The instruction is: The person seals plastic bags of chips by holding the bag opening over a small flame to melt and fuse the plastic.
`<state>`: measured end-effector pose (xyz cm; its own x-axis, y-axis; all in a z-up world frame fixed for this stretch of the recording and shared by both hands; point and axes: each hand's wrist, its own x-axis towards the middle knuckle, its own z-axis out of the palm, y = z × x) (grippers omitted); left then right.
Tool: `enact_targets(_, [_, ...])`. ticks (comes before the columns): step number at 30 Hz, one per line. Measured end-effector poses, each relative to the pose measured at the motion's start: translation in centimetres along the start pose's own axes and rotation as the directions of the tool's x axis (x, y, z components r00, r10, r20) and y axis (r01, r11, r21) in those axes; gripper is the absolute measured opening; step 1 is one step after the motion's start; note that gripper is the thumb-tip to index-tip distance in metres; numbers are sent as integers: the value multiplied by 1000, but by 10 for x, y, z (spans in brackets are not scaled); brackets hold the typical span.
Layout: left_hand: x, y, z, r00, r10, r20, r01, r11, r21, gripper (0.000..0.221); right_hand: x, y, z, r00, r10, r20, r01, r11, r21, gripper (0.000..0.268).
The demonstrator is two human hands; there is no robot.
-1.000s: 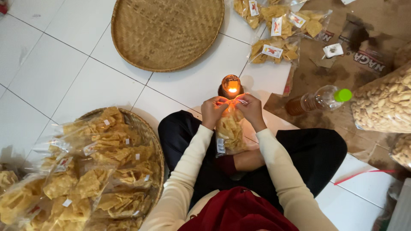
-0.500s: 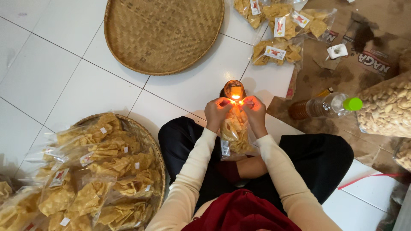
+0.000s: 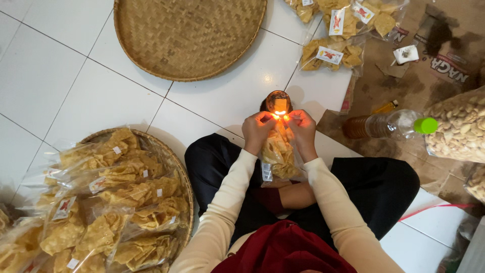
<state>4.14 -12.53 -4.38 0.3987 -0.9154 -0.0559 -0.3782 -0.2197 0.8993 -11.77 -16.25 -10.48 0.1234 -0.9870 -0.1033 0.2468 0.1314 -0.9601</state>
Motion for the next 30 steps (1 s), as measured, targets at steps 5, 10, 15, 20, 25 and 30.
enact_targets(5, [-4, 1, -2, 1000, 6, -25, -7, 999, -37, 23, 0, 2, 2, 1000, 10, 14, -11, 998, 64, 11])
enact_targets(10, [-8, -2, -6, 999, 22, -34, -24, 998, -50, 24, -4, 1, 5, 998, 31, 46, -40, 979, 202, 12])
enact_targets(15, [-11, -5, -8, 993, 97, -70, -99, 995, -28, 21, -6, -7, 12, 998, 48, 32, -53, 985, 164, 11])
enact_targets(20, [-14, -7, -8, 990, 104, -92, -108, 994, -33, 18, -8, -5, 16, 1000, 24, 16, -27, 978, 207, 9])
enact_targets(25, [-16, -8, -8, 993, 75, -95, -81, 995, -63, 19, -10, -7, 17, 998, 65, -11, -62, 978, 198, 6])
enact_targets(30, [-18, -10, -10, 990, 88, -107, -90, 996, -18, 19, -7, -2, 17, 998, 57, -15, -52, 973, 225, 5])
